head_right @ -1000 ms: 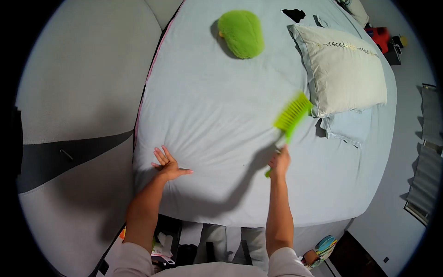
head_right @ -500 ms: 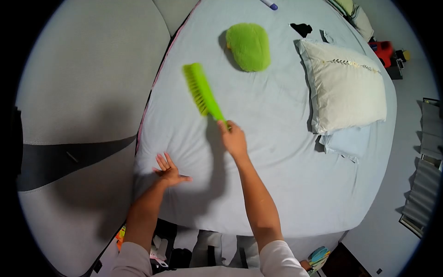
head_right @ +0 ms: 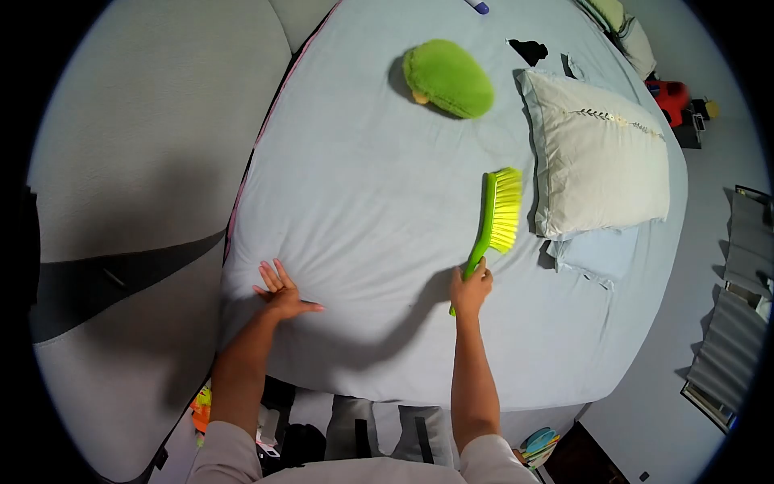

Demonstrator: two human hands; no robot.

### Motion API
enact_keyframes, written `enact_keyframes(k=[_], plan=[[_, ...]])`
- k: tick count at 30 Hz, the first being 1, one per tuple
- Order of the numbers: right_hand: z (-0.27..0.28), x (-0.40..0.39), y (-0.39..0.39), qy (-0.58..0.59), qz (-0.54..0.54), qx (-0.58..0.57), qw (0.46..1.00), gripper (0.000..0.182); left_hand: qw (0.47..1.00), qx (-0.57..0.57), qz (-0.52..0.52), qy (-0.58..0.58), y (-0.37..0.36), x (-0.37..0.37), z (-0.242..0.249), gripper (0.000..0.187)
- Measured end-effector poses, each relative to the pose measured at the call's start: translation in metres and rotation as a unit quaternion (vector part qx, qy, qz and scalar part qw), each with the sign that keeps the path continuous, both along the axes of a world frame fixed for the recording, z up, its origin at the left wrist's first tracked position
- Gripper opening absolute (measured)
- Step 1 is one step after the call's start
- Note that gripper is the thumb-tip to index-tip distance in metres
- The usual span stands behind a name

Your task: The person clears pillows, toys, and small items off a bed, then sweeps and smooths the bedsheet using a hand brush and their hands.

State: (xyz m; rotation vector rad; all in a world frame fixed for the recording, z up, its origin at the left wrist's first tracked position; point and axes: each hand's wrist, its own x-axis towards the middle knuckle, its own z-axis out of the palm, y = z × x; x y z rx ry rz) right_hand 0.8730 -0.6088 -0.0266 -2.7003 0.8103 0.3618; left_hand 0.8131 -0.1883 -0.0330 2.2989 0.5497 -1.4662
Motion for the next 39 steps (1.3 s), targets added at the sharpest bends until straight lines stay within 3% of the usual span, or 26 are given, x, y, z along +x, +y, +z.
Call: enact_keyframes(k=[4,6,8,10,12,14,15,16,18,20,23,25,26,28,30,33,35,38,39], plan=[[0.023,0.065,0.045,0.115,-0.191,0.088,0.971,0.11,1.0,0.009,-0.008,0.012,-0.001,0.0,0.003,0.169],[0.0,0.074,0.038,-0.092,-0.208,0.1,0.969,0.116,1.0,0.017,-0.004,0.016,-0.003,0.005,0.004,0.169],[0.042,0.109,0.046,-0.259,-0.108,0.051,0.959,0.116,1.0,0.008,-0.007,0.029,-0.002,0.011,0.008,0.168],[0.067,0.17,0.064,-0.402,0.035,0.068,0.912,0.114,0.999,0.004,-0.008,0.037,-0.002,0.013,0.015,0.167],[0.059,0.258,0.074,-0.461,0.206,0.006,0.863,0.118,0.999,0.003,-0.015,0.041,-0.004,0.015,0.023,0.165],[0.056,0.329,0.088,-0.363,0.23,-0.034,0.902,0.128,0.999,0.007,-0.02,0.037,-0.004,0.012,0.02,0.166],[0.035,0.362,0.083,-0.303,0.268,0.005,0.915,0.125,0.999,0.009,-0.028,0.03,-0.004,0.013,0.018,0.167],[0.026,0.376,0.084,-0.193,0.264,0.006,0.945,0.113,0.998,0.024,-0.036,0.045,-0.005,0.014,0.015,0.166],[0.04,0.369,0.097,-0.151,0.217,0.022,0.964,0.102,0.999,0.021,-0.026,0.042,-0.006,0.014,0.017,0.166],[0.038,0.361,0.089,-0.176,0.22,0.086,0.955,0.08,0.999,0.031,-0.017,0.034,-0.007,0.013,0.018,0.166],[0.054,0.283,0.073,-0.222,0.191,0.232,0.928,0.071,0.999,0.048,-0.006,0.008,-0.015,0.009,0.014,0.166],[0.049,0.206,0.042,-0.246,0.229,0.295,0.894,0.066,0.999,0.047,0.007,-0.011,-0.012,0.004,0.005,0.167],[0.061,0.157,0.026,-0.217,0.193,0.338,0.895,0.066,0.999,0.048,0.001,-0.013,-0.008,-0.001,-0.005,0.168],[0.065,0.069,-0.029,-0.106,0.001,0.45,0.887,0.059,0.998,0.056,-0.007,-0.015,-0.01,-0.001,0.0,0.169],[0.064,-0.016,-0.096,-0.178,-0.099,0.485,0.85,0.05,0.998,0.059,-0.002,-0.021,-0.012,0.001,0.003,0.169],[0.082,-0.095,-0.176,-0.261,-0.269,0.443,0.814,0.05,0.996,0.082,-0.009,-0.042,-0.013,-0.006,-0.005,0.168],[0.101,-0.122,-0.187,-0.35,-0.403,0.454,0.713,0.057,0.993,0.099,-0.009,-0.062,-0.018,-0.007,-0.001,0.167],[0.084,-0.139,-0.203,-0.457,-0.46,0.356,0.673,0.066,0.989,0.116,-0.004,-0.093,-0.024,-0.013,0.004,0.165],[0.073,-0.144,-0.206,-0.454,-0.47,0.291,0.699,0.069,0.987,0.118,0.0,-0.108,-0.025,-0.013,0.008,0.165]])
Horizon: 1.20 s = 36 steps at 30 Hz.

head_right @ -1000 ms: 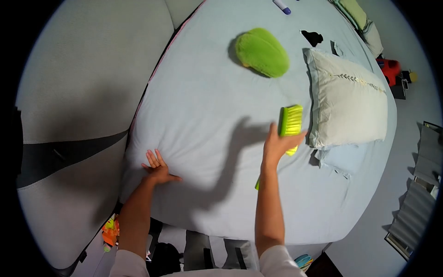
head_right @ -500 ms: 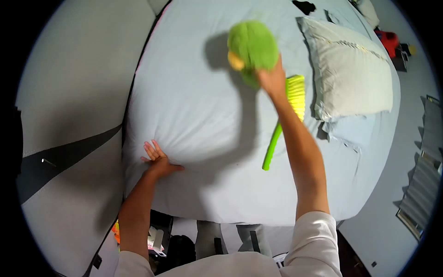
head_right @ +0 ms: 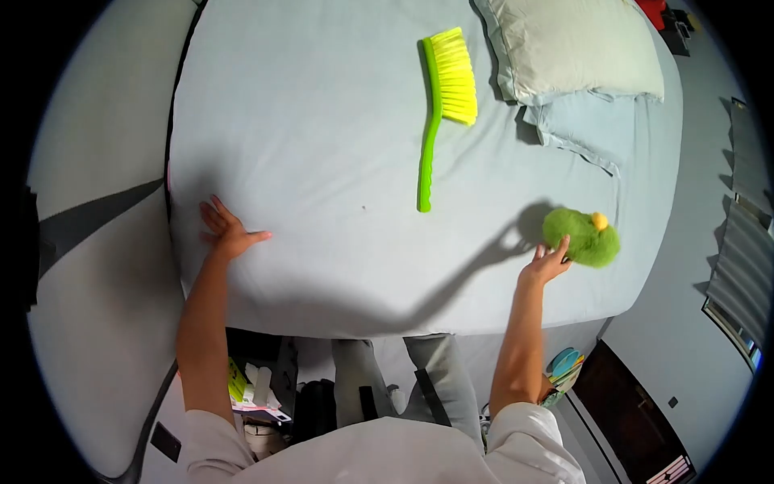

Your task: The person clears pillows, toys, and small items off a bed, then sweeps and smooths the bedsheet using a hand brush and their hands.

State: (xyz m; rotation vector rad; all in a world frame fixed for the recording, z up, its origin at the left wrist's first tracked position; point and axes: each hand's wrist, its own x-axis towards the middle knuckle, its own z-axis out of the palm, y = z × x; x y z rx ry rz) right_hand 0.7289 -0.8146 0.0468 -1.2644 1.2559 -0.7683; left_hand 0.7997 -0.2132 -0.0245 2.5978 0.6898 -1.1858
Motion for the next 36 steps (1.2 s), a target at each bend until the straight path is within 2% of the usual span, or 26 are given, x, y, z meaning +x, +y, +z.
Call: enact_keyframes(k=[2,4,6,7,8,9,10,11,14,15,18,20,22,24,26,27,28,29,30,31,32,33,35,36], plan=[[-0.022,-0.002,-0.003,0.093,-0.046,-0.094,0.99,0.076,1.0,0.008,0.003,-0.023,-0.002,-0.005,0.001,0.164],[-0.033,0.012,0.049,0.144,0.105,-0.19,0.966,0.069,0.999,0.017,0.005,-0.042,-0.004,-0.008,-0.003,0.164],[-0.051,0.033,0.091,0.096,0.312,-0.176,0.929,0.058,0.999,0.049,0.003,-0.013,-0.008,-0.003,-0.001,0.165],[-0.051,0.055,0.125,0.098,0.341,-0.102,0.929,0.056,0.998,0.064,0.002,-0.001,-0.009,0.001,0.0,0.165],[-0.049,0.077,0.152,0.156,0.376,-0.097,0.908,0.059,0.998,0.063,0.003,-0.005,-0.009,0.002,-0.002,0.165],[-0.054,0.098,0.168,0.169,0.413,0.006,0.895,0.063,0.998,0.063,0.005,-0.008,-0.006,0.0,-0.004,0.166],[-0.07,0.114,0.179,0.251,0.434,-0.099,0.86,0.065,0.998,0.064,0.007,-0.011,-0.005,-0.001,-0.005,0.166],[-0.067,0.127,0.191,0.289,0.435,-0.152,0.839,0.056,0.998,0.063,0.011,-0.012,-0.004,-0.001,-0.003,0.166],[-0.065,0.14,0.186,0.331,0.485,-0.181,0.789,0.043,0.998,0.057,0.01,-0.003,-0.003,0.001,0.0,0.166],[-0.066,0.136,0.178,0.319,0.441,-0.172,0.821,0.036,0.998,0.06,0.009,0.009,-0.005,0.003,0.004,0.165],[-0.06,0.097,0.143,0.304,0.362,-0.181,0.862,0.037,0.997,0.069,0.012,0.02,-0.014,0.009,0.016,0.163],[-0.054,0.056,0.107,0.257,0.262,-0.138,0.92,0.037,0.997,0.075,0.017,-0.004,-0.018,0.003,0.019,0.161],[-0.035,0.025,0.069,0.271,0.204,-0.117,0.934,0.037,0.995,0.099,0.023,-0.022,-0.046,0.004,0.047,0.158],[-0.054,0.001,0.033,0.257,0.088,-0.126,0.954,0.035,0.995,0.087,0.048,-0.025,-0.064,0.009,0.062,0.15],[-0.076,-0.014,-0.003,0.215,-0.009,-0.058,0.975,0.031,0.995,0.088,0.047,-0.029,-0.07,0.019,0.033,0.137],[-0.083,-0.017,-0.025,0.208,-0.044,0.089,0.973,0.029,0.994,0.094,0.046,-0.028,-0.074,0.032,0.022,0.131],[-0.085,-0.014,-0.039,0.196,-0.076,0.235,0.949,0.028,0.988,0.029,-0.03,-0.148,-0.095,0.051,0.027,0.119],[-0.09,-0.011,-0.047,0.159,-0.097,0.27,0.945,0.027,0.959,-0.038,-0.108,-0.26,-0.122,0.071,0.025,0.108],[-0.097,-0.011,-0.058,0.122,-0.06,0.333,0.933,0.026,0.915,-0.093,-0.17,-0.353,-0.164,0.099,0.038,0.09],[-0.103,-0.02,-0.072,0.086,-0.026,0.392,0.915,0.026,0.867,-0.173,-0.215,-0.415,-0.198,0.132,0.032,0.083],[-0.107,-0.03,-0.083,0.051,0.008,0.446,0.894,0.025,0.871,-0.278,-0.123,-0.386,-0.252,0.164,0.049,0.084],[-0.102,-0.024,-0.087,0.081,0.014,0.463,0.882,0.024,0.86,-0.404,0.018,-0.31,-0.309,0.191,0.066,0.088],[-0.111,-0.027,-0.086,0.088,0.033,0.432,0.897,0.024,0.841,-0.484,0.124,-0.209,-0.399,0.24,0.078,0.093],[-0.115,-0.029,-0.085,0.092,0.043,0.417,0.903,0.025,0.841,-0.477,0.171,-0.188,-0.441,0.257,0.082,0.095]])
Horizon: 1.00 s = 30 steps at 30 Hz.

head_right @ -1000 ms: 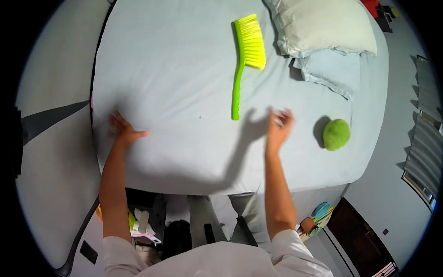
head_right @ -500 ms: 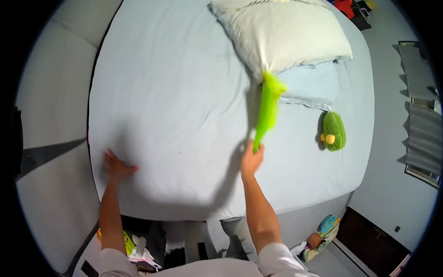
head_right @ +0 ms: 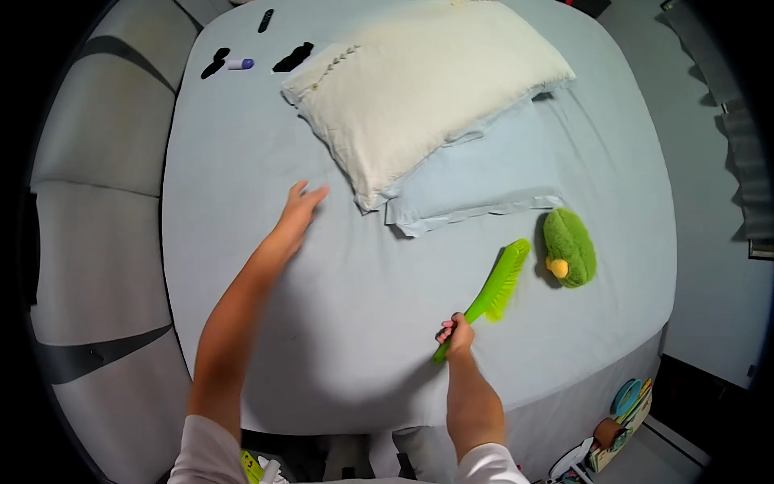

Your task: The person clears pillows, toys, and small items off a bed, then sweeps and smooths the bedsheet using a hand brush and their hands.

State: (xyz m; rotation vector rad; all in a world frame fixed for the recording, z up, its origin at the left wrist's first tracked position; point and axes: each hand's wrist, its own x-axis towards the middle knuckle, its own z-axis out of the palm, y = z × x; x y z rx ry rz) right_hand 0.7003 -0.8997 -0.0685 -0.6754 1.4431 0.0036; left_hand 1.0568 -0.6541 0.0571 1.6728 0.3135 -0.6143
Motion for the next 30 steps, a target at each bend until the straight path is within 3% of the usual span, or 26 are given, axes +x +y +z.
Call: enact_keyframes(k=[1,3,6,7,11,12,14,17,19,22,25,27,28,29,30], plan=[[0.004,0.005,0.001,0.021,-0.003,-0.004,1.0,0.027,0.999,-0.001,0.027,0.043,-0.034,0.013,0.001,0.097],[-0.004,0.001,0.0,0.012,0.002,0.014,1.0,0.027,0.969,-0.204,0.039,0.134,-0.081,0.032,-0.005,0.1],[-0.003,0.001,-0.005,0.009,0.01,0.008,1.0,0.028,0.92,-0.317,0.068,0.22,-0.128,0.039,-0.005,0.101],[-0.003,0.001,-0.004,0.008,0.004,0.005,1.0,0.028,0.94,-0.235,0.123,0.214,-0.14,0.031,0.022,0.091],[-0.01,-0.002,-0.008,-0.001,0.011,0.004,1.0,0.031,0.968,-0.144,0.122,0.168,-0.138,0.035,0.025,0.068],[-0.008,-0.004,-0.008,-0.01,0.014,0.007,1.0,0.032,0.974,-0.164,0.117,0.102,-0.137,0.036,0.04,0.066],[0.003,0.0,-0.006,-0.008,0.029,0.004,1.0,0.033,0.97,-0.212,0.111,-0.039,-0.139,0.041,0.087,0.063],[0.025,-0.003,0.001,0.003,0.085,-0.027,0.996,0.033,0.957,-0.141,0.113,-0.228,-0.127,0.02,0.277,0.048],[0.06,-0.017,0.011,-0.082,0.081,0.042,0.992,0.037,0.927,-0.237,0.087,-0.276,-0.082,-0.037,0.387,0.046],[0.129,-0.052,0.045,-0.252,-0.001,0.236,0.939,0.06,0.914,-0.293,0.148,-0.238,0.034,-0.15,0.481,0.05],[0.279,-0.07,0.102,-0.354,-0.144,0.309,0.871,0.082,0.913,-0.277,0.2,-0.224,0.134,-0.299,0.494,0.061],[0.31,-0.093,0.138,-0.323,-0.088,0.35,0.875,0.089,0.912,-0.222,0.281,-0.2,0.159,-0.406,0.482,0.065],[0.316,-0.106,0.158,-0.307,-0.057,0.368,0.876,0.093,0.939,-0.174,0.258,-0.144,0.174,-0.457,0.468,0.065],[0.322,-0.113,0.177,-0.221,0.009,0.344,0.913,0.086,0.987,0.018,0.154,-0.032,0.172,-0.486,0.468,0.069],[0.323,-0.116,0.19,-0.187,0.068,0.337,0.92,0.083,0.982,-0.064,0.116,-0.134,0.162,-0.509,0.456,0.064]])
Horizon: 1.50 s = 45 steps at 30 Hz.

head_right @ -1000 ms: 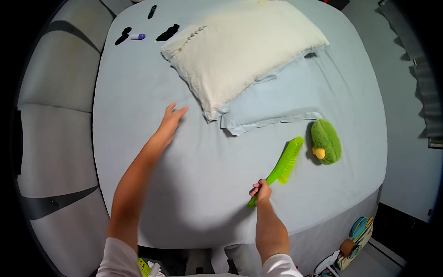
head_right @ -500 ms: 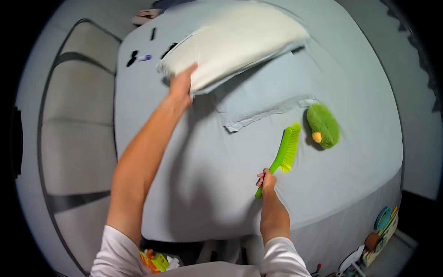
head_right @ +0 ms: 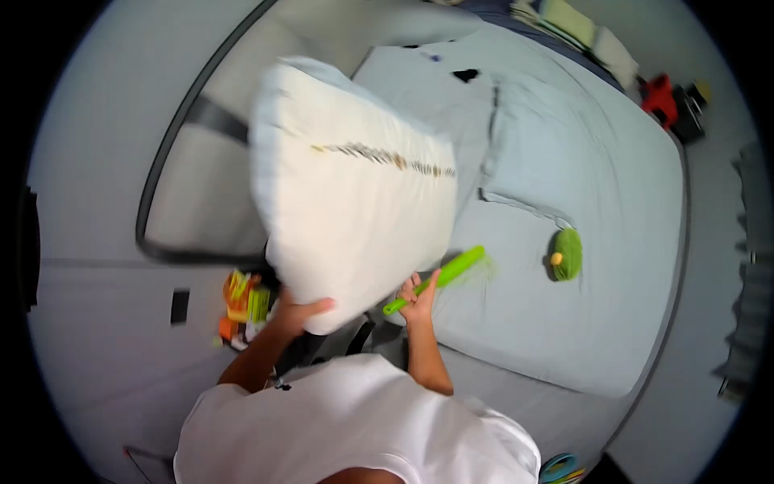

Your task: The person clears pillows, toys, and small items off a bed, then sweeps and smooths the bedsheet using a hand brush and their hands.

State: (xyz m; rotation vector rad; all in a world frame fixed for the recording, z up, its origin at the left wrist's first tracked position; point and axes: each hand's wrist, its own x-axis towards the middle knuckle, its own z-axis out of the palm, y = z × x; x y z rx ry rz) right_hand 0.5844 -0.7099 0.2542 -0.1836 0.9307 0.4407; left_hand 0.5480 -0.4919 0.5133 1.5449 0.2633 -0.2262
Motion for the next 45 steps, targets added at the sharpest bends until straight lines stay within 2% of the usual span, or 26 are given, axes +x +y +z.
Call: enact_keyframes(k=[2,4,5,6,7,9,10,11,12,14,15,18,19,23,26,29,30,32,33,35,37,38,39,42,44,45], plan=[[-0.034,-0.026,0.025,-0.024,0.113,0.0,0.993,0.071,0.991,-0.108,0.021,0.071,-0.012,-0.044,-0.047,0.062],[-0.071,-0.05,0.042,-0.097,0.223,0.046,0.969,0.056,0.988,-0.124,-0.02,0.088,-0.008,-0.061,-0.063,0.06],[-0.087,-0.055,0.063,-0.079,0.262,0.016,0.962,0.054,0.99,-0.113,-0.02,0.078,0.0,-0.066,-0.073,0.059],[-0.087,-0.061,0.082,-0.057,0.296,-0.014,0.953,0.051,0.992,-0.102,-0.023,0.073,0.011,-0.072,-0.075,0.058],[-0.068,-0.062,0.084,-0.091,0.263,-0.037,0.96,0.047,0.994,-0.098,-0.004,0.036,0.017,-0.078,-0.073,0.055],[-0.078,-0.057,0.072,-0.095,0.229,-0.097,0.964,0.044,1.0,-0.009,-0.009,-0.026,0.037,-0.092,-0.076,0.055],[-0.064,-0.051,0.078,-0.1,0.209,-0.128,0.964,0.043,0.998,0.037,-0.015,-0.058,0.052,-0.093,-0.068,0.055],[-0.045,-0.045,0.086,-0.095,0.179,-0.224,0.953,0.041,0.992,0.092,-0.006,-0.091,0.072,-0.092,-0.051,0.054],[-0.001,-0.034,0.097,-0.089,0.146,-0.317,0.933,0.039,0.971,0.189,0.006,-0.148,0.089,-0.09,-0.039,0.051],[0.021,-0.014,0.11,-0.214,0.106,-0.455,0.858,0.041,0.89,0.375,0.026,-0.257,0.119,-0.088,-0.028,0.044],[0.034,-0.003,0.116,-0.251,0.09,-0.463,0.845,0.042,0.887,0.361,0.023,-0.288,0.129,-0.087,-0.03,0.036],[0.073,0.033,0.139,-0.344,0.051,-0.497,0.795,0.044,0.908,0.303,0.014,-0.289,0.152,-0.095,-0.037,0.043],[0.082,0.046,0.144,-0.363,0.044,-0.511,0.778,0.044,0.882,0.346,0.025,-0.319,0.155,-0.095,-0.035,0.041],[0.131,0.084,0.169,-0.448,0.026,-0.518,0.729,0.041,0.889,0.326,0.098,-0.307,0.151,-0.101,-0.04,0.043],[0.143,0.115,0.184,-0.469,0.052,-0.499,0.727,0.037,0.893,0.255,0.213,-0.305,0.136,-0.097,-0.064,0.038],[0.134,0.145,0.203,-0.473,0.086,-0.503,0.718,0.034,0.91,0.205,0.277,-0.229,0.124,-0.094,-0.1,0.041],[0.123,0.156,0.205,-0.473,0.102,-0.511,0.71,0.033,0.923,0.178,0.298,-0.168,0.122,-0.091,-0.122,0.042],[0.094,0.165,0.196,-0.327,0.286,-0.503,0.747,0.034,0.934,0.121,0.333,-0.04,0.119,-0.094,-0.187,0.043],[0.066,0.165,0.195,-0.303,0.289,-0.519,0.745,0.041,0.913,0.247,0.324,-0.012,0.122,-0.097,-0.237,0.053],[0.017,0.156,0.177,-0.26,0.361,-0.569,0.692,0.04,0.898,0.298,0.298,0.127,0.129,-0.116,-0.332,0.055],[-0.034,0.124,0.148,-0.165,0.407,-0.467,0.767,0.044,0.89,0.267,0.201,0.311,0.138,-0.143,-0.409,0.057],[-0.069,0.101,0.13,-0.111,0.408,-0.425,0.801,0.047,0.894,0.226,0.138,0.361,0.143,-0.151,-0.425,0.058],[-0.103,0.07,0.107,-0.094,0.404,-0.43,0.802,0.044,0.91,0.114,0.016,0.399,0.148,-0.15,-0.414,0.058],[-0.122,-0.019,0.052,0.019,0.381,-0.461,0.801,0.033,0.951,0.142,0.059,0.269,0.132,-0.149,-0.402,0.04],[-0.148,-0.077,0.004,0.072,0.367,-0.456,0.808,0.026,0.955,0.041,0.097,0.278,0.13,-0.142,-0.406,0.036],[-0.135,-0.098,-0.009,0.101,0.376,-0.486,0.783,0.026,0.952,-0.01,0.117,0.282,0.129,-0.137,-0.408,0.035]])
